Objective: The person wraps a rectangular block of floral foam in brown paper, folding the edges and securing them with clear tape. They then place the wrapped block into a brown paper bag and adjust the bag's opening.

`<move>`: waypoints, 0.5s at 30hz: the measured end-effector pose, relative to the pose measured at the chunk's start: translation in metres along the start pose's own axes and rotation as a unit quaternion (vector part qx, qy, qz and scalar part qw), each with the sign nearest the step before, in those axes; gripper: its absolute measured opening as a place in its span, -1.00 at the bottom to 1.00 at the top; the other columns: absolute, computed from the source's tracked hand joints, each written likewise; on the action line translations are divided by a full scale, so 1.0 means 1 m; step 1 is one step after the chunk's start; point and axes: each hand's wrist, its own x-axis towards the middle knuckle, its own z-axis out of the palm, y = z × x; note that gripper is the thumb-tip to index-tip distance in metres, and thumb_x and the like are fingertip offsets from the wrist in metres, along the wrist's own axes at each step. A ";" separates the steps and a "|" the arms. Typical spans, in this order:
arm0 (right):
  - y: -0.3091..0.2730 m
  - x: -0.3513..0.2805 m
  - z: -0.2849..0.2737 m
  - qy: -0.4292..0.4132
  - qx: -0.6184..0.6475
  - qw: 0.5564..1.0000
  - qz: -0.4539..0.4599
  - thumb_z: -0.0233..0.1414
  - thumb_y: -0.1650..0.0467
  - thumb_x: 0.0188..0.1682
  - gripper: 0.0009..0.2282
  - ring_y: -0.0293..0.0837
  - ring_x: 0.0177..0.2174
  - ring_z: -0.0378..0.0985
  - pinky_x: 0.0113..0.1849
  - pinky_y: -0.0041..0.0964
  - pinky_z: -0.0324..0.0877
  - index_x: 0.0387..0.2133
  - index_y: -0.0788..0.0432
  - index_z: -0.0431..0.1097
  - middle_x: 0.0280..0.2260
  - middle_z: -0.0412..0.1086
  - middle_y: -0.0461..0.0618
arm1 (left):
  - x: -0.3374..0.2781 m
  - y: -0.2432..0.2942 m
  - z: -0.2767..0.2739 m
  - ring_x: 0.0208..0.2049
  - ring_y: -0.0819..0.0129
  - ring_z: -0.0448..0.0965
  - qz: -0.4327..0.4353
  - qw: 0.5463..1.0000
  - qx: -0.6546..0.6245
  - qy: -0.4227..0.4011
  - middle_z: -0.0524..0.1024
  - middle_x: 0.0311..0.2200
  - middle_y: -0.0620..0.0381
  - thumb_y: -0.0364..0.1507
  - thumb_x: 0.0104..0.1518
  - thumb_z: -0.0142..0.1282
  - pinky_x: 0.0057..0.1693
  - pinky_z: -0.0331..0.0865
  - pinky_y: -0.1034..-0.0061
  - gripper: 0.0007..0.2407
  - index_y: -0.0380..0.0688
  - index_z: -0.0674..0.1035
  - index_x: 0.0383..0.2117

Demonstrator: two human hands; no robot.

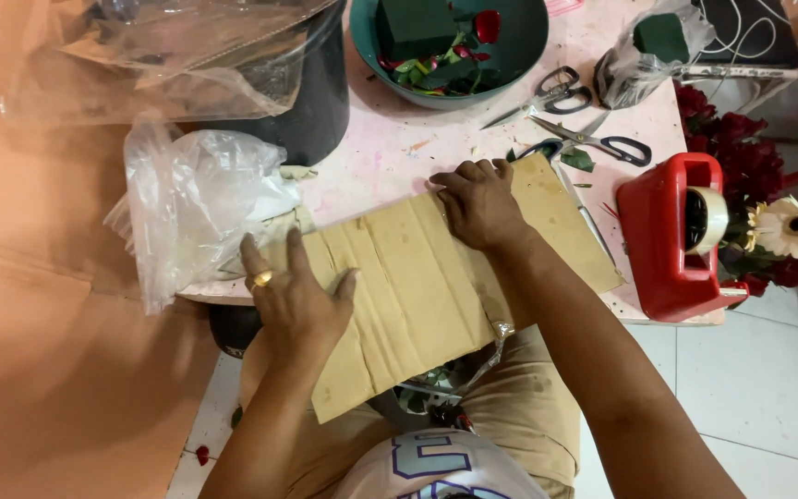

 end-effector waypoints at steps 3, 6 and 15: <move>0.001 0.001 0.001 0.011 0.003 1.000 -0.001 -0.04 0.19 0.14 -0.75 -0.03 -0.12 0.44 0.16 0.33 0.08 0.01 -0.16 0.47 -0.30 0.36 -0.14 | -0.002 0.027 0.008 0.39 -0.54 -0.13 0.057 0.987 0.126 -0.078 0.04 0.46 -0.31 -0.03 0.01 0.25 0.37 -0.37 -0.33 -0.36 0.00 0.53 0.26; 0.005 0.001 0.003 0.006 0.005 1.000 -0.008 -0.06 0.19 0.15 -0.75 -0.04 -0.13 0.43 0.14 0.27 0.09 0.02 -0.16 0.46 -0.30 0.34 -0.14 | 0.004 0.049 0.046 0.34 -0.56 0.09 0.280 0.955 -0.043 -0.085 0.18 0.36 -0.38 -0.38 -0.07 0.24 0.40 -0.12 -0.25 -0.45 0.01 0.57 0.19; -0.005 0.002 -0.014 0.045 0.029 0.998 0.014 -0.02 0.18 0.14 -0.80 -0.03 -0.19 0.47 0.10 0.20 0.12 -0.09 -0.14 0.49 -0.34 0.34 -0.17 | 0.018 0.056 0.088 0.44 -0.31 0.07 0.293 0.932 0.020 -0.212 0.16 0.44 -0.12 0.02 0.16 -0.04 0.41 -0.10 -0.31 -0.35 0.11 0.30 0.42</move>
